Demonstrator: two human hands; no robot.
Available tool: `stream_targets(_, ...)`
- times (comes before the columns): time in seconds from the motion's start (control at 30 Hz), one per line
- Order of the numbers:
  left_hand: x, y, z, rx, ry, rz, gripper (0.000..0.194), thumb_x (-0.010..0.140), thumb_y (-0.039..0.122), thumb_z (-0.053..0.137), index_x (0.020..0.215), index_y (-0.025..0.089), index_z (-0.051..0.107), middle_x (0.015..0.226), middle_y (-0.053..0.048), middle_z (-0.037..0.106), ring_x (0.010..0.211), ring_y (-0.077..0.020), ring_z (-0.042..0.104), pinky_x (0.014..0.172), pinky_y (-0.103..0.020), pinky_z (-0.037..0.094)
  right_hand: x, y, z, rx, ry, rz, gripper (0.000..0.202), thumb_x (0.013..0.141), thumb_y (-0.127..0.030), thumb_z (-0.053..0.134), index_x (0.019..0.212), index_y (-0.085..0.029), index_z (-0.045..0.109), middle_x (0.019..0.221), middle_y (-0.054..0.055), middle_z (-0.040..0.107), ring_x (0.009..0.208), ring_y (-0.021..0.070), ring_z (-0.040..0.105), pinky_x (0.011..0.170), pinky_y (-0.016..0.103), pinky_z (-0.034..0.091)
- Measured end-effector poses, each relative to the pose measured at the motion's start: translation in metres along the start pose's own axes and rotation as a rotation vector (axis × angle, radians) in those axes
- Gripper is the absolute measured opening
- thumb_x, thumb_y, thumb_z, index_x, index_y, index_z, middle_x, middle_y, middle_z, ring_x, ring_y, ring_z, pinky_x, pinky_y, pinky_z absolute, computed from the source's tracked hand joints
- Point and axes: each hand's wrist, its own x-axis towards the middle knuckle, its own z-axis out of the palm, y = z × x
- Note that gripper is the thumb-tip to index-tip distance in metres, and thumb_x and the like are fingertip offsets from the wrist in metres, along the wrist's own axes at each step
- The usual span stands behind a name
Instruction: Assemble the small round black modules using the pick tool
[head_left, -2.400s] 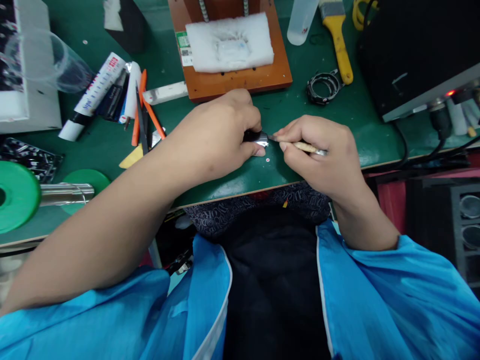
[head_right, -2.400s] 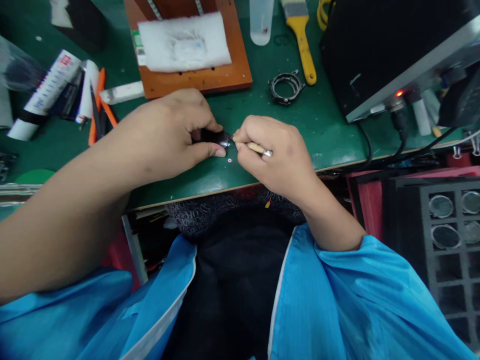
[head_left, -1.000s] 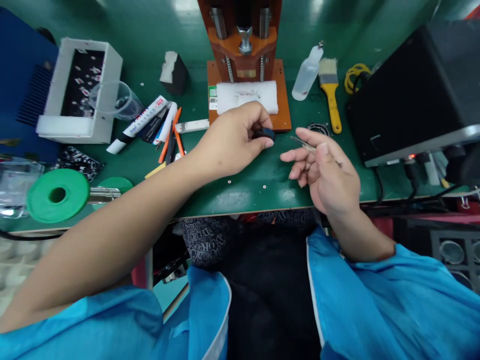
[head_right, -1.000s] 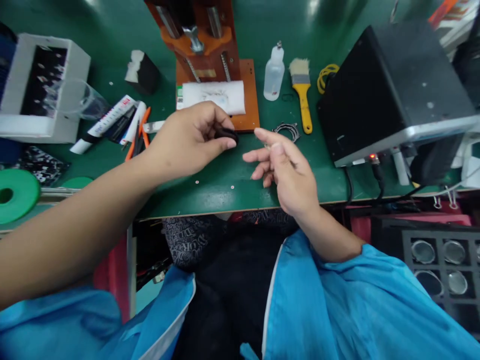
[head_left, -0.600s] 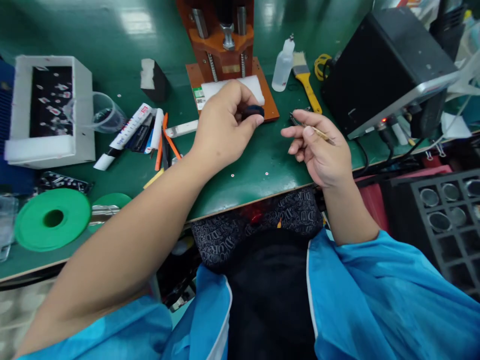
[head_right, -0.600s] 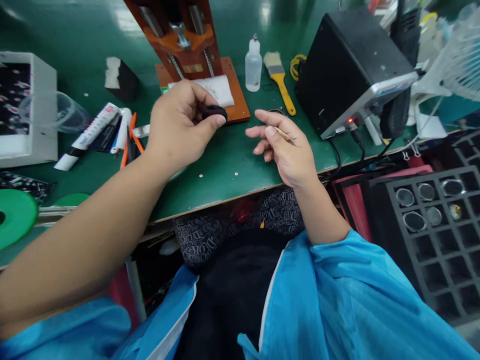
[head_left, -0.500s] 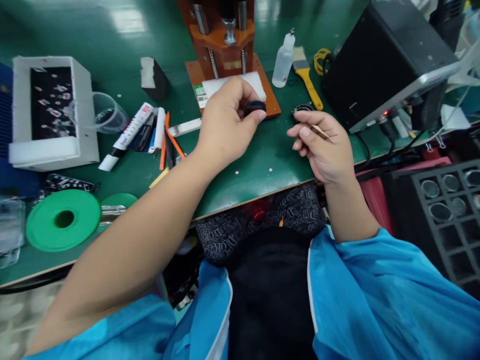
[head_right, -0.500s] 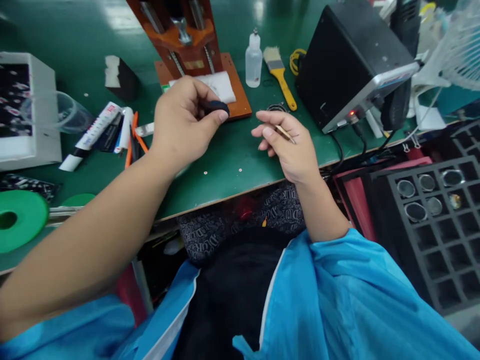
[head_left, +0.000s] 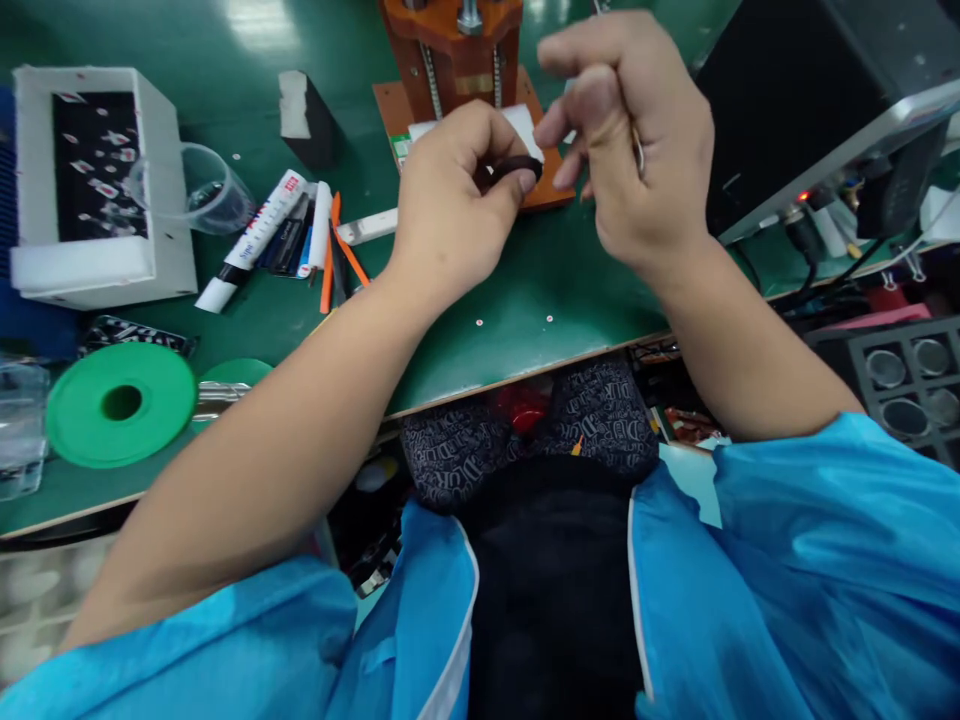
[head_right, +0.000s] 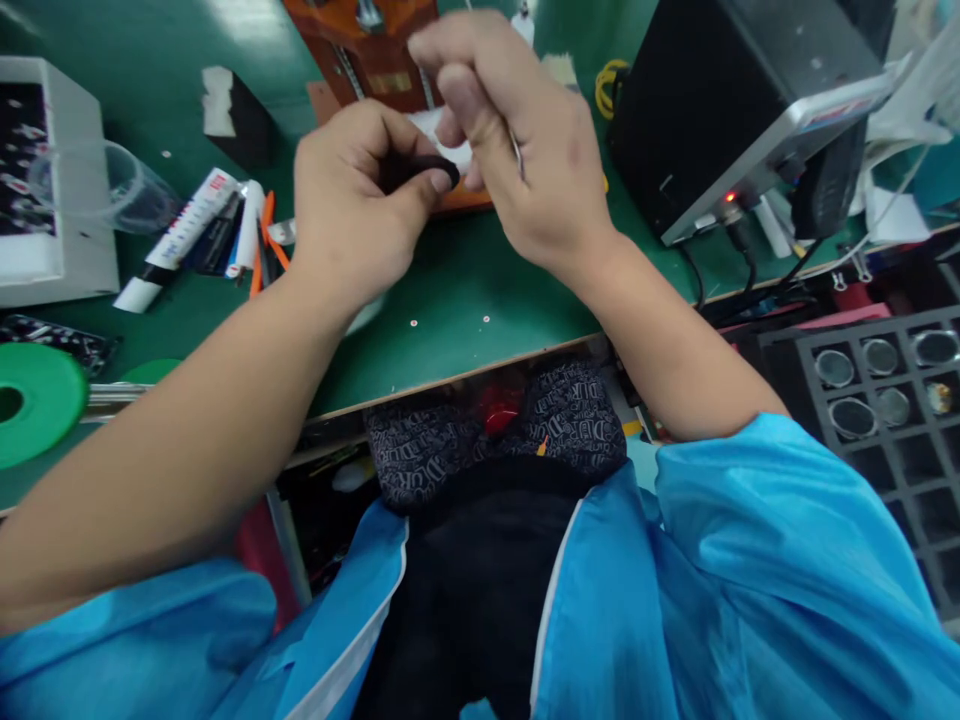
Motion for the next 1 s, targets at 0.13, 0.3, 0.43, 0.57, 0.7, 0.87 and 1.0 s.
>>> stream_targets(0.13,0.001,-0.011,-0.007,-0.019,0.025,-0.024,0.039,0.105,0.047,0.092,0.093,0.028,0.06,0.102,0.0,0.072,0.095,-0.0198,0.053,0.097,-0.047,0.053,0.026,0.01,0.004,-0.081,-0.048,-0.006,0.034,0.139,-0.045,0.051,0.13,-0.041,0.083,0.147,0.0,0.087,0.118,0.0239,0.092,0.114,0.041,0.08)
stream_targets(0.3,0.0,-0.01,-0.02,-0.133,0.062,-0.094,0.076,0.098,0.102,0.091,0.098,0.03,0.07,0.096,0.001,0.072,0.089,-0.0179,0.051,0.085,-0.046,0.049,0.029,0.035,0.016,0.088,-0.003,0.06,0.029,0.132,-0.046,0.065,0.105,-0.038,0.073,0.107,0.004,0.085,0.098,0.0284,0.087,0.101,0.048,0.079)
stream_targets(0.43,-0.002,-0.014,-0.027,-0.147,0.008,-0.117,0.079,0.099,0.11,0.086,0.114,0.034,0.075,0.105,0.004,0.078,0.096,-0.0187,0.056,0.09,-0.046,0.053,0.029,0.041,0.017,0.232,-0.121,0.136,0.022,0.125,-0.044,0.073,0.104,-0.04,0.077,0.102,0.003,0.084,0.082,0.0276,0.08,0.086,0.052,0.073)
stream_targets(0.57,-0.003,-0.025,-0.025,-0.131,-0.029,-0.061,0.086,0.101,0.116,0.077,0.124,0.034,0.072,0.112,0.001,0.081,0.105,-0.0226,0.062,0.097,-0.048,0.055,0.029,0.037,0.015,0.229,-0.169,0.129,0.017,0.121,-0.04,0.078,0.104,-0.039,0.082,0.103,0.002,0.088,0.076,0.0261,0.076,0.083,0.051,0.07)
stream_targets(0.7,-0.007,-0.023,-0.021,-0.11,0.009,-0.07,0.083,0.103,0.114,0.075,0.121,0.032,0.07,0.114,-0.002,0.083,0.109,-0.0264,0.067,0.102,-0.05,0.057,0.029,0.034,0.016,0.155,-0.16,0.095,0.014,0.114,-0.033,0.078,0.1,-0.034,0.081,0.098,0.001,0.087,0.084,0.0261,0.077,0.095,0.049,0.07)
stream_targets(0.87,-0.011,-0.001,-0.02,-0.058,0.006,-0.148,0.062,0.114,0.089,0.085,0.121,0.029,0.073,0.113,-0.001,0.087,0.11,-0.0249,0.069,0.104,-0.048,0.062,0.029,0.032,0.016,0.109,-0.159,0.124,0.022,0.113,-0.042,0.088,0.096,-0.032,0.077,0.096,0.002,0.084,0.103,0.03,0.082,0.1,0.046,0.068)
stream_targets(1.0,-0.013,0.008,-0.02,-0.011,0.006,-0.157,0.035,0.122,0.06,0.085,0.122,0.027,0.077,0.118,-0.003,0.089,0.112,-0.0263,0.076,0.106,-0.048,0.064,0.029,0.034,0.014,0.141,-0.165,0.172,0.024,0.109,-0.048,0.097,0.098,-0.033,0.082,0.092,0.001,0.079,0.105,0.0316,0.082,0.102,0.047,0.067)
